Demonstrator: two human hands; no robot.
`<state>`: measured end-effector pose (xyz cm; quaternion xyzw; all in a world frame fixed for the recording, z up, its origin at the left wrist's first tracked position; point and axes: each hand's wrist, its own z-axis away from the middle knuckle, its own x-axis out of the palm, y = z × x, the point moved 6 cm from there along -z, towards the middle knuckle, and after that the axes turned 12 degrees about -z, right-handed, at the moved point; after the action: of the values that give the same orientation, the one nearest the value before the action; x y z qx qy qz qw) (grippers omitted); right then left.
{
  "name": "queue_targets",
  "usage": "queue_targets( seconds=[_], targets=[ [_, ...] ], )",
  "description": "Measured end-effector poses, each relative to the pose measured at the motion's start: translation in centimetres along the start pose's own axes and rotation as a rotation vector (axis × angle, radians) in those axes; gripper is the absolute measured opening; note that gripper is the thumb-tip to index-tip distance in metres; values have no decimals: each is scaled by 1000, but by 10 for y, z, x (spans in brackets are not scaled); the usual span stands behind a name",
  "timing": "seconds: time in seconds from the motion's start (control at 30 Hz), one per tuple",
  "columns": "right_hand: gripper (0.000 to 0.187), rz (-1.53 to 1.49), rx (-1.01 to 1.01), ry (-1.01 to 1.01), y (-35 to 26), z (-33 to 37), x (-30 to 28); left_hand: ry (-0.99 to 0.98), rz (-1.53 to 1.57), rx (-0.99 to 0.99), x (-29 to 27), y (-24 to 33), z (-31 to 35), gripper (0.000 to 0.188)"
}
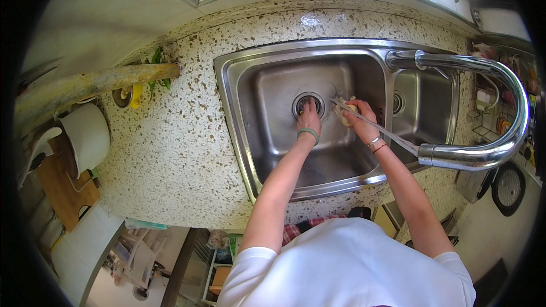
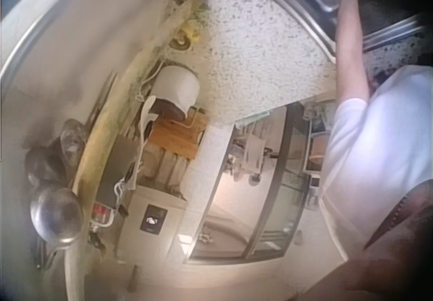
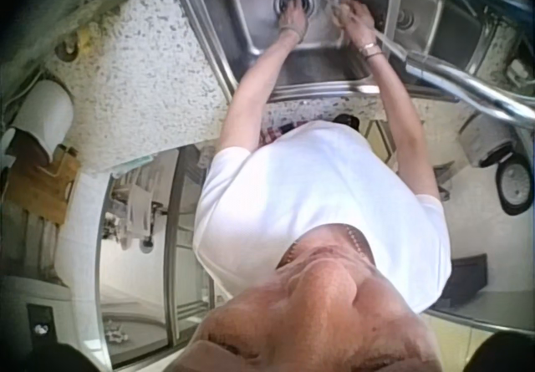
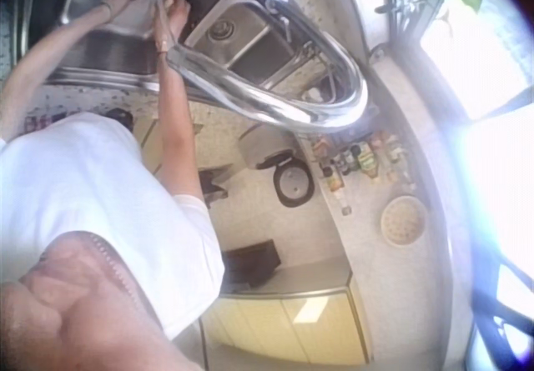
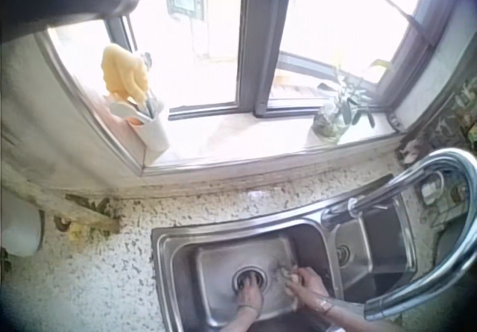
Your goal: The person cleans the kitchen sink and countertop using a cloth and running water. They wipe the sink basin, faucet, and surrounding counter area, then briefly retrieve a potato from a storage bag before returning to wipe the counter and sink again.
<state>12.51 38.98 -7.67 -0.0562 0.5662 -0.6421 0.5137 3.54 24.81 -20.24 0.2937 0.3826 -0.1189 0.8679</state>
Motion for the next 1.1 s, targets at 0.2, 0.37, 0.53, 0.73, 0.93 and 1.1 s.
queue_targets(
  seconds=[0.2, 0.37, 0.53, 0.73, 0.93, 1.1],
  targets=[
    [31, -166, 115, 2, 8, -4, 4, 5, -30, -46, 13, -12, 11, 37],
    [38, -414, 207, 61, 16, -9, 13, 11, 9, 27, 8, -17, 26, 40],
    [36, -281, 60, 72, -26, -11, 21, -384, 1332, -537, 10, 21, 29, 47],
    [28, -116, -122, 96, -33, 8, 25, 153, 225, -180, 30, -3, -2, 56],
    [28, -53, 5, 73, -6, 8, 18, -101, -198, -100, 28, 3, 11, 66],
    [30, -129, 61, 87, -7, 2, 16, 62, -148, -47, 11, 7, 15, 64]
  ],
)
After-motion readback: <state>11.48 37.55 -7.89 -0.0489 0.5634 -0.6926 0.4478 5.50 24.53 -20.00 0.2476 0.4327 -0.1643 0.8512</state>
